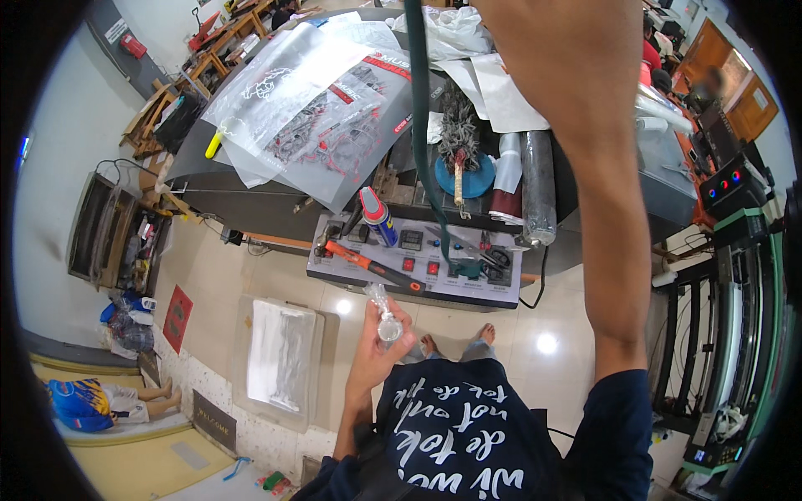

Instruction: The person cuts a white cylindrical tube and a green strap using scissors in a workshop. They handle the cut pieces and place them on a nearby workbench.

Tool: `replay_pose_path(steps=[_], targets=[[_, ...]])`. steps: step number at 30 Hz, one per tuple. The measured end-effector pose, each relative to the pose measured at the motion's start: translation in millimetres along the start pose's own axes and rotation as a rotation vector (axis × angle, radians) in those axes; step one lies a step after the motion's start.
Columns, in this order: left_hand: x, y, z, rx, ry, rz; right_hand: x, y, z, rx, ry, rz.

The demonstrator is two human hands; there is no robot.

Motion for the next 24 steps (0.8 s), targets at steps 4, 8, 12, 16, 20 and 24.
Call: replay_pose_path(steps=[4,8,12,16,20,24], targets=[[11.4,-6.9,1.1,-0.179,-0.027,-0.052,-38.6,22.4,-4.0,-0.165,-0.266,0.314],[19.9,-14.5,0.4,-0.112,-0.130,-0.218,-83.9,42.9,-2.0,-0.228,-0.388,0.462],[37.9,-82.9,15.4,0.381,-0.338,-0.419,-123.6,67.5,-11.4,-0.216,-0.289,0.643],[61.9,-142.2,46.8,0.598,-0.350,-0.425,-133.3,58.3,-26.1,-0.249,-0.317,0.778],[80.5,-186.1,55.6,0.563,-0.205,-0.343,-139.6,51.7,-34.5,-0.200,-0.306,0.798],[84.4,-168.9,61.3,0.595,-0.234,-0.311,-151.3,49.4,-42.0,-0.171,-0.186,0.787]])
Point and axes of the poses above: each hand's wrist, its own x-axis towards the middle knuckle, its own z-axis out of the palm, y = z × x, the point moved 1 cm from there along x, towards the middle knuckle, and after that the axes turned 6 degrees about y, right-handed, at the moved point
